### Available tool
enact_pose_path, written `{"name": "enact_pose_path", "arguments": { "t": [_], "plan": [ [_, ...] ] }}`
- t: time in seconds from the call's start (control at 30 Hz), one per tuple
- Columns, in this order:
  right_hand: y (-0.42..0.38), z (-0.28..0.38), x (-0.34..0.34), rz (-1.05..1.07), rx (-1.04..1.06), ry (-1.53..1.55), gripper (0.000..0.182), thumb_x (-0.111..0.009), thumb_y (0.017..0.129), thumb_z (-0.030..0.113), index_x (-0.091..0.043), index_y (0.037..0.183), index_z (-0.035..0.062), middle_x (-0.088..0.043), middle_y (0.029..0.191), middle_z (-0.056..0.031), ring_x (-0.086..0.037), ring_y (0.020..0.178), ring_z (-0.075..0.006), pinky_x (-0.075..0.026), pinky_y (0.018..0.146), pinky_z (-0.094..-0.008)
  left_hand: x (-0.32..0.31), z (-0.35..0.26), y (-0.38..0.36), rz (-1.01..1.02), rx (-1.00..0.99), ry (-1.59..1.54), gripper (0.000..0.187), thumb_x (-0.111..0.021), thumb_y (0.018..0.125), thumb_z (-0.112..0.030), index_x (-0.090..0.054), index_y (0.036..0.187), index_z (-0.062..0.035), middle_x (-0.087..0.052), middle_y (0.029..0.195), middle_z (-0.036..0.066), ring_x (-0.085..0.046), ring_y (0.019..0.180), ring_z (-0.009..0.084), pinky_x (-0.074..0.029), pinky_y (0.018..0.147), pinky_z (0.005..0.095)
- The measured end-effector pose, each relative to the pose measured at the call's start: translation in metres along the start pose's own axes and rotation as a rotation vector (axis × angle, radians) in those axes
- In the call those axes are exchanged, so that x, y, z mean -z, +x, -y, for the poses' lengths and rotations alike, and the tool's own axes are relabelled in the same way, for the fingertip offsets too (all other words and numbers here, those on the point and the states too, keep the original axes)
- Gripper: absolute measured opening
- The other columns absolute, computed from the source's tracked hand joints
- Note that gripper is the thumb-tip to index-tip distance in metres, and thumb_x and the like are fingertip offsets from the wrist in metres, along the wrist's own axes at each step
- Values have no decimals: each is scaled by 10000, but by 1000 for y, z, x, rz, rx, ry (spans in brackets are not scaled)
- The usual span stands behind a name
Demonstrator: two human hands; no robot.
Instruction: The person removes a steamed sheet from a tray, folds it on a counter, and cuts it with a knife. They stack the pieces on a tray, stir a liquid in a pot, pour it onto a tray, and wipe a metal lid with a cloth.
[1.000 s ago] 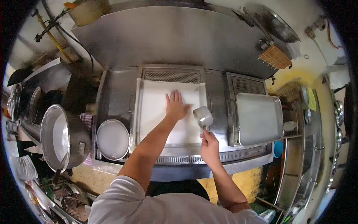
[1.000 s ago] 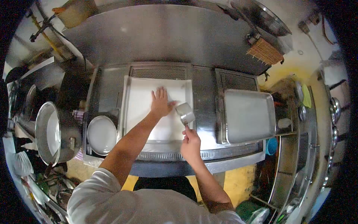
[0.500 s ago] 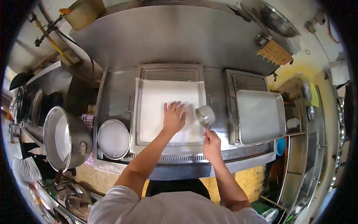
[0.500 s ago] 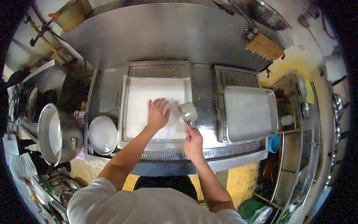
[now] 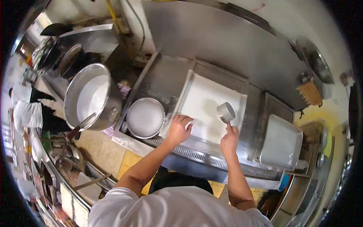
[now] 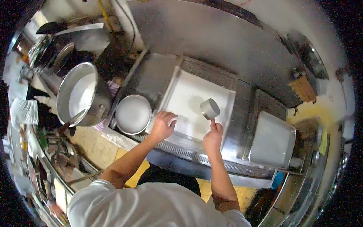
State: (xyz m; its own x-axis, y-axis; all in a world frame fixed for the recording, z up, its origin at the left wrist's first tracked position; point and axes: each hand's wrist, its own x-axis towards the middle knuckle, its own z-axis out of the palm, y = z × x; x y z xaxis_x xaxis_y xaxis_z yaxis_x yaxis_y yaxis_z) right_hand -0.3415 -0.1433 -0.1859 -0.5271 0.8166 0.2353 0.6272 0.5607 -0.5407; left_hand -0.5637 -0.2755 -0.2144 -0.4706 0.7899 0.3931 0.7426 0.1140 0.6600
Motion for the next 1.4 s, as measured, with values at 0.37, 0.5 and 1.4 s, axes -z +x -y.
{"name": "enact_pose_path", "arguments": {
  "t": [0.37,0.5,1.4],
  "plan": [
    [-30,171,-101,589,-493,829,403,-550,842,-134,-688,1212,-56,-687,952,-72,-599,794,-131,-494,687,-268,96,195,-90,148,332,701,264,-648,821,-165,-764,1055,-130,-722,1105,120,-601,1193,331,-262,1160,637],
    [-31,207,-161,691,-523,897,359,-501,854,-106,-719,1130,-34,-667,893,-53,-568,726,-128,-458,604,-265,129,201,-105,509,302,747,204,-630,816,-206,-775,957,-182,-736,1010,88,-634,1129,311,-206,1179,668],
    [-153,289,-160,812,793,282,326,-692,878,311,-738,960,-1,-725,1003,-232,-670,988,-425,-526,888,-491,207,5,-352,-437,874,366,298,-762,840,-223,-759,1113,-104,-700,1175,142,-607,1150,360,-483,1023,459]
  ]
}}
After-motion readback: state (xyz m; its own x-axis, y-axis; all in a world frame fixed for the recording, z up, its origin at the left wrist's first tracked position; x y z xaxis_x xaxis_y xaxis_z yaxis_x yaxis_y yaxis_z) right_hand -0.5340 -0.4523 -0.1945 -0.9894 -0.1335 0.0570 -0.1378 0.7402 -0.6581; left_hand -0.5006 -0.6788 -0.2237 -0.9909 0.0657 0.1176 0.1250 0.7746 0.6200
